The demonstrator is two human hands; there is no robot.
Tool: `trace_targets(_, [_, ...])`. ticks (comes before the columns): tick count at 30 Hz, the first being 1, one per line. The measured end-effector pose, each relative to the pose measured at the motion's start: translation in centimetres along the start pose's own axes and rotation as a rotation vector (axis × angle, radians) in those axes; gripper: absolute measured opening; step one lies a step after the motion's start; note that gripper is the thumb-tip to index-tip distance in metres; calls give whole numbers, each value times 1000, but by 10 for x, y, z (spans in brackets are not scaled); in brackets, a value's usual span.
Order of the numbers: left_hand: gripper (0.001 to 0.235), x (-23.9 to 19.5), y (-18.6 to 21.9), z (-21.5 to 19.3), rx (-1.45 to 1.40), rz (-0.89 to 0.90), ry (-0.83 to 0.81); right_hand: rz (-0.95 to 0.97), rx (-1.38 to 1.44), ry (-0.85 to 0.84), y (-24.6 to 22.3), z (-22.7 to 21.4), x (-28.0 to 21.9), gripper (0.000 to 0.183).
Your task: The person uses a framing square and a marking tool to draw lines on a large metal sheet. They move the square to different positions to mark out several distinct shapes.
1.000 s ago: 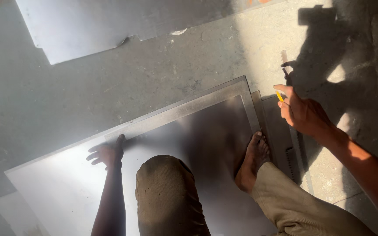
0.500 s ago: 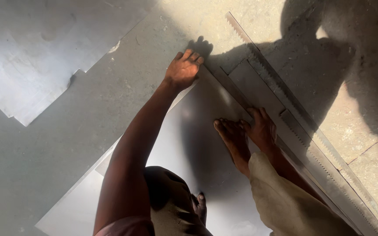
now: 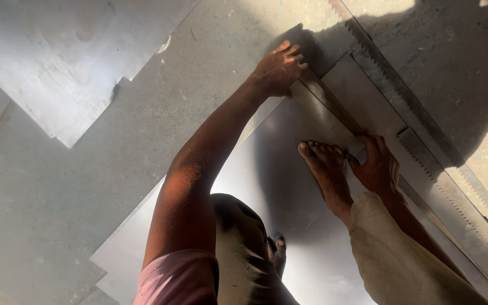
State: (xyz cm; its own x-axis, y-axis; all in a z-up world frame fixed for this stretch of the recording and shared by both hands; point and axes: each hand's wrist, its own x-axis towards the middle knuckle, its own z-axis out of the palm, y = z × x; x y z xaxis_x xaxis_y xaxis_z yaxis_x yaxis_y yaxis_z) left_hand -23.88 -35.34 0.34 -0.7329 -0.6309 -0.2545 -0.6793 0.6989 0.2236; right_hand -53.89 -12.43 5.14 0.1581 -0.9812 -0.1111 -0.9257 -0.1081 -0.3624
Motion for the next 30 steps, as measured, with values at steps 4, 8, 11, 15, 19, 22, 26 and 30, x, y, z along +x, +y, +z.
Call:
trace_targets(4, [83, 2, 0, -6, 107, 37, -58, 158, 2, -59, -1, 7, -3, 49])
trace_targets(8, [66, 9, -4, -9, 154, 77, -7, 119, 24, -59, -1, 9, 1, 49])
trace_targets(11, [59, 12, -7, -6, 180, 69, -4, 106, 51, -55, -2, 7, 3, 47])
trace_targets(15, [58, 12, -8, -2, 164, 76, 27, 64, 63, -23, -3, 6, 2, 48])
trace_targets(19, [59, 9, -8, -6, 130, 65, 51, 91, 44, -6, 2, 10, 1, 47])
trace_targets(22, [58, 3, -7, -11, 116, 51, 60, 106, 39, 8, 6, 15, -1, 49])
trace_targets(26, [63, -1, -5, -16, 22, 50, 72, 66, 68, 29, 14, 17, -1, 49])
trace_targets(30, [70, -5, -5, -17, 4, 30, 89, 132, 99, -23, 17, 17, 1, 50])
